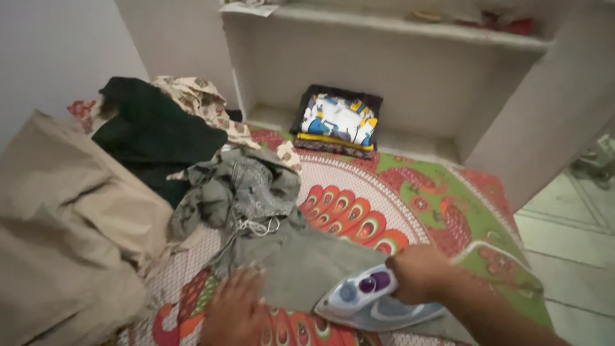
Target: The person irons a grey garment on a bed using a handheld electric iron. They repeatedly smooth the fabric, reposition the garment, and iron different sections including the hem and body. The garment is handled one at a time and remains on the bed throughout.
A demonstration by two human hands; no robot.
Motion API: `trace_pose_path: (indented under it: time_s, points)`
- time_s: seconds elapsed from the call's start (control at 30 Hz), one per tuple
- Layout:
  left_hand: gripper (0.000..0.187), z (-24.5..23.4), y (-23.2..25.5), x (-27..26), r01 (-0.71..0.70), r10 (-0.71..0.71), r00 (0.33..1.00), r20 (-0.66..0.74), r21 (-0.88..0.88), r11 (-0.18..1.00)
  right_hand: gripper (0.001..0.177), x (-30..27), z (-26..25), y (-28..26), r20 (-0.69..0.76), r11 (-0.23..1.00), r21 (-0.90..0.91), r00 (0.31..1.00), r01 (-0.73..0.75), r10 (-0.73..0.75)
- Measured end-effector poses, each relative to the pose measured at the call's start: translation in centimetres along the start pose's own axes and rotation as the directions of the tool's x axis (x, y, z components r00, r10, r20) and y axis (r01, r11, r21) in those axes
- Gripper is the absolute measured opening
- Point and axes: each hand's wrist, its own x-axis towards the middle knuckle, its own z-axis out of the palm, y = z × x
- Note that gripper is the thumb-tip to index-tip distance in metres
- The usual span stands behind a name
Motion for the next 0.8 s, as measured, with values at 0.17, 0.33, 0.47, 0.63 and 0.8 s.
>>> trace_pose_path:
  time_s: [0.17, 0.33, 0.47, 0.63, 0.8]
  points:
    - [0.066, 0.9, -2.0, -1.5, 0.025, -0.022, 0.999, -0.033, 0.078, 0.997, 0.035, 1.5, -0.3, -0.4, -0.025, 0.997, -0.066, 0.999, -0.044, 0.043]
    - [0.064, 0.7, -1.9, -1.5, 0.064, -0.065, 0.998, 0.027, 0.048, 0.997, 0.035, 3.7, -1.8, -1.4, -0.024, 0.965, 0.017, 0.965, -0.260, 0.261]
    - [0.067, -0.7, -1.2, -1.1, 0.099, -0.101, 0.990, 0.098, 0.025, 0.995, 0.039, 5.5, -3.1, -2.0, 0.019, 0.911, 0.076, 0.914, -0.405, 0.405]
    - [0.060, -2.3, -0.3, -1.0, 0.084, -0.084, 0.995, 0.060, -0.004, 0.996, 0.038, 6.4, -3.3, -2.1, 0.027, 0.926, 0.040, 0.926, -0.376, 0.375]
    - [0.062, -3.1, 0.2, -0.8, 0.097, -0.095, 0.993, 0.070, -0.027, 0.995, 0.032, 5.9, -2.9, -2.5, 0.007, 0.994, -0.013, 0.994, -0.109, 0.109]
